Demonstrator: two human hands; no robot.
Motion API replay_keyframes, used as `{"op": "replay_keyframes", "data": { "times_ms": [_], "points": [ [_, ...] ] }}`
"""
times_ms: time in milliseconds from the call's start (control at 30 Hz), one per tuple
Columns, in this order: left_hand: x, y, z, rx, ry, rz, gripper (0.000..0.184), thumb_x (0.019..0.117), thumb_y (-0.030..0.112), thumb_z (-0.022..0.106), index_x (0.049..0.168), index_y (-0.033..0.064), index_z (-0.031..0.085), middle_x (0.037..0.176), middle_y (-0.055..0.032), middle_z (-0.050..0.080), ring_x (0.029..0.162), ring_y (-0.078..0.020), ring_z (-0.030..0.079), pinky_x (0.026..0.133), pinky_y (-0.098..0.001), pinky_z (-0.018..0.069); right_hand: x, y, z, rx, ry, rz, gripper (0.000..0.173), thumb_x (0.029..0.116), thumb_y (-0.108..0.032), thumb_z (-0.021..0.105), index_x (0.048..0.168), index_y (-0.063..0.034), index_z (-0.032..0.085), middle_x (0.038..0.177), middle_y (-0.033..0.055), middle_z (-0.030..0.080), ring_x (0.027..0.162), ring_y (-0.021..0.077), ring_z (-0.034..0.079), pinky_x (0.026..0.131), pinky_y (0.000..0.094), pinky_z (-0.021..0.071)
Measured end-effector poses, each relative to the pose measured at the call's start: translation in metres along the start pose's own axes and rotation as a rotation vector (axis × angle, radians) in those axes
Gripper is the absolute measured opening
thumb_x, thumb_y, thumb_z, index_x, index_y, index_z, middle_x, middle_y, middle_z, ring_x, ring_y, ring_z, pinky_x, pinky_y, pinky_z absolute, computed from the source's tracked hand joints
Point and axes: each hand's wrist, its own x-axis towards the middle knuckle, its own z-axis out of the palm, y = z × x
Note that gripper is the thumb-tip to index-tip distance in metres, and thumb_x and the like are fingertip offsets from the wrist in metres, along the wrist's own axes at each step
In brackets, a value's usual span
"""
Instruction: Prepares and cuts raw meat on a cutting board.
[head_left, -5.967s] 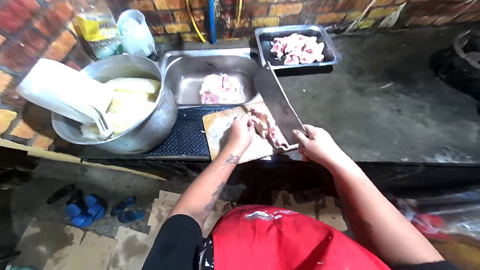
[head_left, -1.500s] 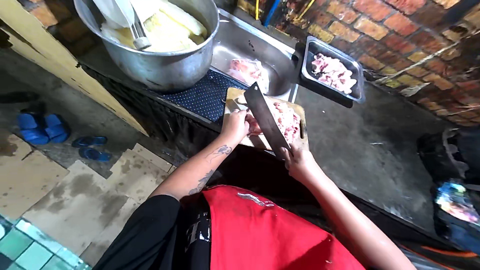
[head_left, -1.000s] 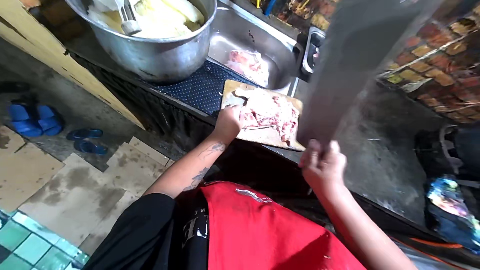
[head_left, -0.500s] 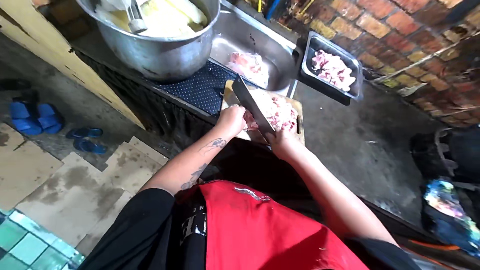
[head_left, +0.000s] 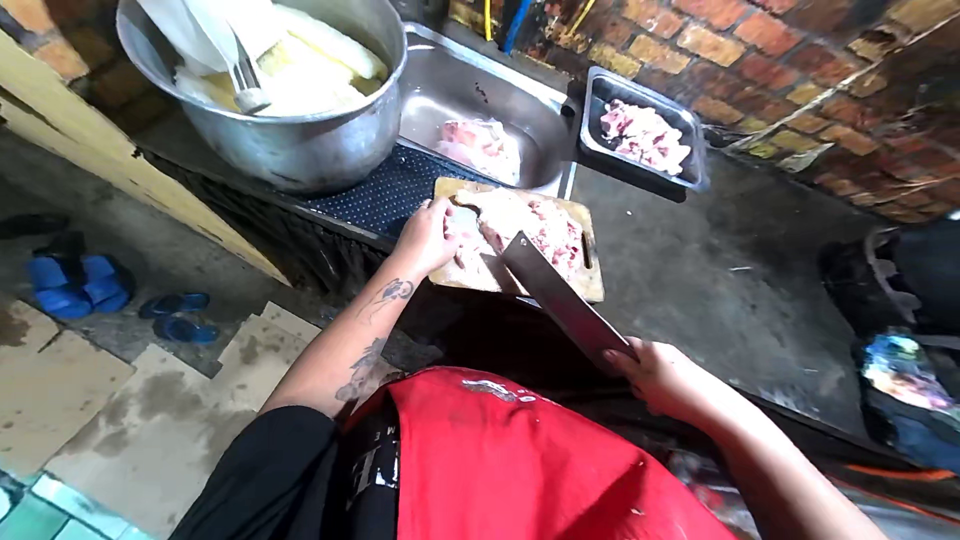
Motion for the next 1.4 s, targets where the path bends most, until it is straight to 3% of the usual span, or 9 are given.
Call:
{"op": "replay_keyframes", "data": {
  "times_ms": [133, 300, 433, 533, 667, 833, 933, 1300, 1400],
  "points": [
    [0.016, 0.012, 0.001, 0.156, -0.247, 0.166, 0.058, 0.0912, 0.022, 0.075, 0.143, 0.0042, 0.056, 0.135, -0.0225, 0.064, 0.129, -0.041, 0.058, 0.111, -0.0608, 0.0426, -0.015, 0.023, 0.004, 0.197, 0.104, -0.036, 0.032, 0.1112, -0.028, 0.048, 0.113, 0.0016, 0.062, 0.068, 0.0077, 0.057, 0.054, 0.0168, 0.057, 0.057, 0.037, 0.0532],
    [0.039, 0.033, -0.011, 0.412, -0.577, 0.107, 0.041, 0.0896, 0.028, 0.081, 0.112, -0.0037, 0.069, 0.112, -0.0244, 0.068, 0.113, -0.0408, 0.064, 0.102, -0.0615, 0.0463, -0.036, 0.047, 0.015, 0.423, 0.329, 0.066, 0.033, 0.1115, -0.026, 0.046, 0.12, 0.0022, 0.061, 0.066, 0.0057, 0.055, 0.051, 0.0135, 0.056, 0.053, 0.0332, 0.0527],
    [0.045, 0.034, -0.019, 0.345, -0.655, 0.102, 0.038, 0.0873, 0.024, 0.084, 0.105, -0.0041, 0.067, 0.102, -0.0227, 0.067, 0.102, -0.0376, 0.065, 0.094, -0.059, 0.0494, -0.043, 0.066, 0.032, 0.514, 0.402, 0.144, 0.034, 0.1116, -0.026, 0.046, 0.122, 0.0035, 0.06, 0.066, 0.0071, 0.056, 0.051, 0.0142, 0.057, 0.053, 0.0337, 0.0534],
    [0.043, 0.028, -0.015, 0.105, -0.499, 0.143, 0.033, 0.0866, 0.016, 0.084, 0.102, -0.0061, 0.064, 0.096, -0.0217, 0.066, 0.092, -0.0338, 0.065, 0.088, -0.0545, 0.0522, -0.04, 0.067, 0.043, 0.555, 0.399, 0.127, 0.034, 0.1113, -0.027, 0.046, 0.122, 0.0028, 0.06, 0.065, 0.0061, 0.056, 0.049, 0.0128, 0.056, 0.052, 0.0324, 0.053],
    [0.026, 0.036, -0.003, 0.064, -0.065, 0.297, 0.026, 0.084, 0.008, 0.08, 0.101, -0.0047, 0.066, 0.104, -0.022, 0.068, 0.098, -0.036, 0.067, 0.088, -0.0548, 0.054, -0.024, 0.047, 0.043, 0.543, 0.335, 0.009, 0.035, 0.1118, -0.027, 0.045, 0.122, 0.0026, 0.061, 0.069, 0.0065, 0.058, 0.053, 0.013, 0.057, 0.055, 0.0331, 0.0527],
    [0.007, -0.005, 0.0, 0.254, -0.261, 0.528, 0.011, 0.0888, 0.003, 0.075, 0.098, -0.0027, 0.072, 0.122, -0.0228, 0.066, 0.123, -0.0416, 0.06, 0.107, -0.0567, 0.0472, 0.004, 0.015, 0.037, 0.409, 0.289, -0.2, 0.037, 0.1109, -0.032, 0.045, 0.112, -0.0002, 0.064, 0.072, 0.0079, 0.06, 0.058, 0.0175, 0.06, 0.06, 0.0398, 0.0545],
    [-0.008, -0.02, 0.001, 0.258, -0.177, 0.583, 0.015, 0.0946, 0.006, 0.07, 0.106, -0.0014, 0.074, 0.128, -0.0209, 0.067, 0.128, -0.04, 0.059, 0.111, -0.0537, 0.046, 0.022, -0.014, 0.034, 0.357, 0.274, -0.238, 0.039, 0.1117, -0.034, 0.043, 0.109, -0.0017, 0.064, 0.072, 0.0086, 0.061, 0.061, 0.0202, 0.062, 0.063, 0.0439, 0.0553],
    [-0.035, -0.027, 0.054, 0.166, 0.182, 0.697, 0.015, 0.0921, -0.007, 0.063, 0.097, -0.0026, 0.076, 0.109, -0.0199, 0.074, 0.112, -0.0356, 0.07, 0.102, -0.0458, 0.0553, 0.08, -0.099, 0.036, 0.214, 0.228, -0.28, 0.04, 0.1121, -0.036, 0.042, 0.108, -0.0016, 0.063, 0.083, 0.0167, 0.065, 0.073, 0.0308, 0.068, 0.071, 0.0514, 0.0571],
    [-0.033, -0.031, 0.057, 0.148, 0.213, 0.697, 0.017, 0.0899, -0.01, 0.061, 0.093, -0.0018, 0.076, 0.105, -0.0179, 0.075, 0.108, -0.0332, 0.071, 0.099, -0.0432, 0.0564, 0.068, -0.1, 0.018, 0.194, 0.399, -0.337, 0.042, 0.1122, -0.037, 0.041, 0.111, -0.0025, 0.065, 0.082, 0.0169, 0.066, 0.073, 0.0335, 0.069, 0.069, 0.0562, 0.0565]
  ]
}}
